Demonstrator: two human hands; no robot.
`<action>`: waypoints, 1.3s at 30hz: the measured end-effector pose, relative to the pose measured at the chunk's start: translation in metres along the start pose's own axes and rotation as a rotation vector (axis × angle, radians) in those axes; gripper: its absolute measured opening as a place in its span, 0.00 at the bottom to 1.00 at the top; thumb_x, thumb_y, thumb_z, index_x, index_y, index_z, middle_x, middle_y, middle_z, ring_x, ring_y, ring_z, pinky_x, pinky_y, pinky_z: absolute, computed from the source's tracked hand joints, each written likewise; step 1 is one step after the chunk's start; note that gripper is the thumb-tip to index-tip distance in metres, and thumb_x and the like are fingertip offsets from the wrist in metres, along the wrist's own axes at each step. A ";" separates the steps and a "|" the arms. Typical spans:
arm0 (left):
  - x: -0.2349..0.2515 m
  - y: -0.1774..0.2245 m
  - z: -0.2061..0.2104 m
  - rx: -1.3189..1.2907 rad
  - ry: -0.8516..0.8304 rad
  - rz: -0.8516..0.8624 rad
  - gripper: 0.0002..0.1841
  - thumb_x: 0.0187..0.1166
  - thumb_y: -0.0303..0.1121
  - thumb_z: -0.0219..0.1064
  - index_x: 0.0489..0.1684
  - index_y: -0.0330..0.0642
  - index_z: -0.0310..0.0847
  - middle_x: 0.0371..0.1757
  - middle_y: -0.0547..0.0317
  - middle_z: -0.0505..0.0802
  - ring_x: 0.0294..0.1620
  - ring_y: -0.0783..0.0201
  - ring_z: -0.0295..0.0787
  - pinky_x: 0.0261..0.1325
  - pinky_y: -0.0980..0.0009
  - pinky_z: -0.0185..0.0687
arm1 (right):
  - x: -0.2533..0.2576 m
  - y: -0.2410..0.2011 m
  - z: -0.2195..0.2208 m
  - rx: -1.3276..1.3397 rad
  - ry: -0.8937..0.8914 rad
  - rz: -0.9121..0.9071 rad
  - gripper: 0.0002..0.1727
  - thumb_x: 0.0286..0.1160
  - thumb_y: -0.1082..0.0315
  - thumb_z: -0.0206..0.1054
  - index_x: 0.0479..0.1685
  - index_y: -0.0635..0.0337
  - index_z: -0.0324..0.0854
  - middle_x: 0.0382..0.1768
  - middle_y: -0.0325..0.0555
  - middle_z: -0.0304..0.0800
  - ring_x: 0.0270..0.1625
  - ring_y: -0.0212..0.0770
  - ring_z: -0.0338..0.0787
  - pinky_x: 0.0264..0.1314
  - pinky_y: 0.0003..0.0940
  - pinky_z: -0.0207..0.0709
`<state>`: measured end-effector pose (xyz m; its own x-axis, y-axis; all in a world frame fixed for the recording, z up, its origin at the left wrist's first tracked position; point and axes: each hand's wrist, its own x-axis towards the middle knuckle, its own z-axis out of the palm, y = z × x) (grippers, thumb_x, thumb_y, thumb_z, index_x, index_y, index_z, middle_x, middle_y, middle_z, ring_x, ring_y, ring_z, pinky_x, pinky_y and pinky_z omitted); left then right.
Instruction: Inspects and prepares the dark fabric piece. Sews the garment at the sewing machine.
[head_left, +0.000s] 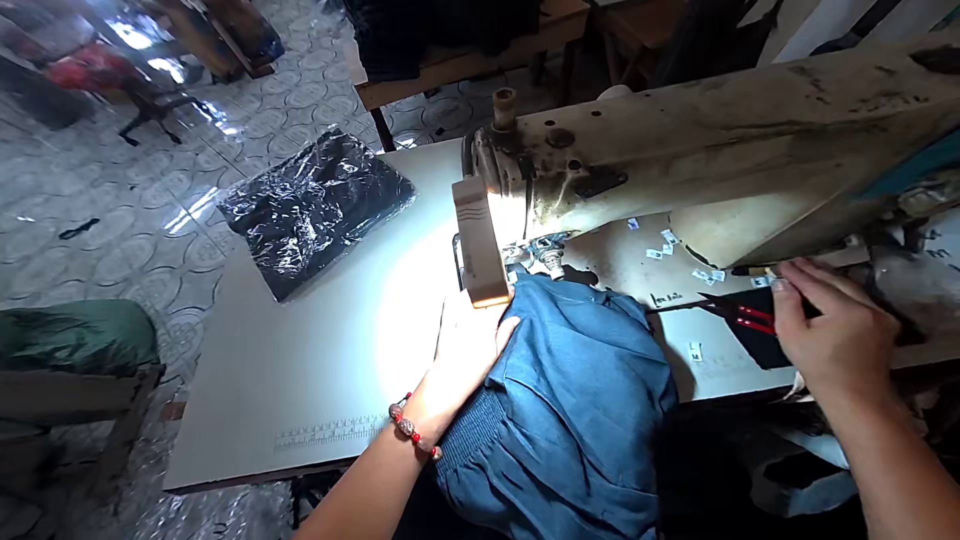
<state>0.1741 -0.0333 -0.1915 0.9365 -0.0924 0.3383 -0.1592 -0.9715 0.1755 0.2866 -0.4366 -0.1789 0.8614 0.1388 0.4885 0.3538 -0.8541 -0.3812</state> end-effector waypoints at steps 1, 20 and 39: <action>-0.002 0.002 -0.001 -0.019 -0.003 -0.002 0.25 0.89 0.52 0.52 0.70 0.51 0.86 0.79 0.54 0.84 0.80 0.48 0.78 0.78 0.42 0.67 | 0.003 0.002 0.001 -0.004 0.000 -0.003 0.26 0.92 0.59 0.51 0.67 0.73 0.83 0.72 0.68 0.83 0.79 0.68 0.79 0.81 0.64 0.67; -0.003 0.000 -0.002 -0.048 -0.012 0.001 0.23 0.88 0.50 0.54 0.68 0.51 0.88 0.78 0.56 0.85 0.78 0.50 0.79 0.77 0.44 0.70 | 0.015 -0.191 0.109 0.414 -0.371 -0.621 0.22 0.77 0.78 0.55 0.63 0.58 0.90 0.64 0.50 0.91 0.72 0.49 0.86 0.78 0.42 0.75; 0.000 -0.008 -0.011 0.082 -0.142 -0.031 0.24 0.91 0.50 0.49 0.79 0.60 0.80 0.86 0.64 0.77 0.79 0.48 0.75 0.75 0.39 0.64 | 0.054 -0.192 0.123 0.542 -0.402 -0.576 0.17 0.70 0.86 0.58 0.46 0.66 0.93 0.48 0.57 0.95 0.62 0.56 0.90 0.72 0.43 0.77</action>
<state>0.1720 -0.0232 -0.1829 0.9763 -0.0860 0.1988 -0.1086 -0.9885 0.1054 0.3094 -0.2033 -0.1757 0.5232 0.7267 0.4451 0.8077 -0.2564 -0.5309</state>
